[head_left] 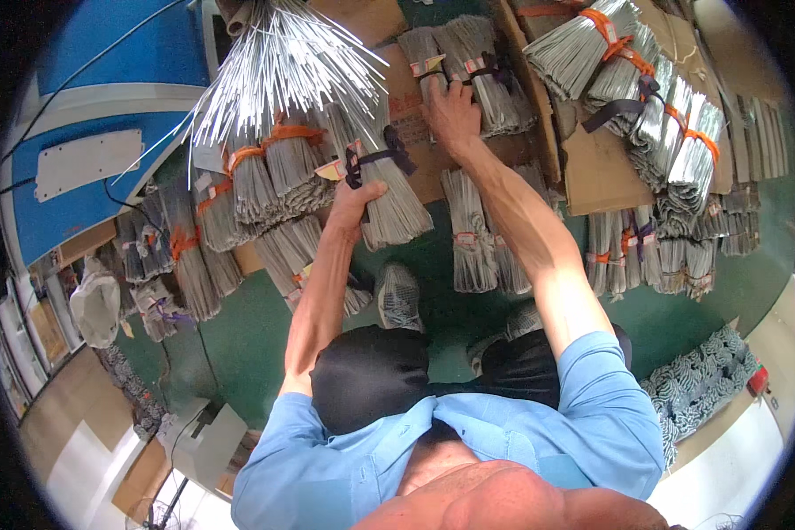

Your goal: Organizing bundles of metal strips and applying identification labels to them on a factory floor.

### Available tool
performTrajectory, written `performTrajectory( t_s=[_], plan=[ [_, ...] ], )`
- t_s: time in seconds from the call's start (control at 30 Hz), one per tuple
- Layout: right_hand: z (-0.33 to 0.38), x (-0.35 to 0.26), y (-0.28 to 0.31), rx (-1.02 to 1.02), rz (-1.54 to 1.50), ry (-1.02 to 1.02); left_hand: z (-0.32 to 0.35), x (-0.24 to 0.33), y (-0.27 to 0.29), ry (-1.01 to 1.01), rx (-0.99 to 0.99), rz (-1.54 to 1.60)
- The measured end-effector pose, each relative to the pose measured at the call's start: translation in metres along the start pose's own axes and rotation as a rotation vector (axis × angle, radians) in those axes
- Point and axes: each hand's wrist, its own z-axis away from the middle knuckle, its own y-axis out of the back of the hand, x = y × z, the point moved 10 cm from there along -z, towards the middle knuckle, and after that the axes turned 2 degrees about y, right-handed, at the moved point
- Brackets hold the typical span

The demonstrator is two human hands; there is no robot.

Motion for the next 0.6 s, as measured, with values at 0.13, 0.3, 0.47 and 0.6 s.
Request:
performTrajectory(
  t_s=[0.13,0.3,0.47,0.6],
  plan=[
    [0.017,-0.022,0.031,0.085,-0.035,0.261,-0.017,0.005,0.007,0.012,0.049,-0.012],
    [0.059,-0.029,0.019,-0.508,-1.162,-0.237,-0.045,0.028,-0.012,-0.109,0.056,-0.060],
    [0.052,-0.040,0.026,-0.492,-1.316,-0.137,-0.067,0.033,-0.035,-0.109,0.002,-0.215],
    [0.050,-0.015,0.034,-0.564,-1.371,-0.406,-0.078,0.038,-0.053,-0.140,-0.095,-0.106]
  ],
)
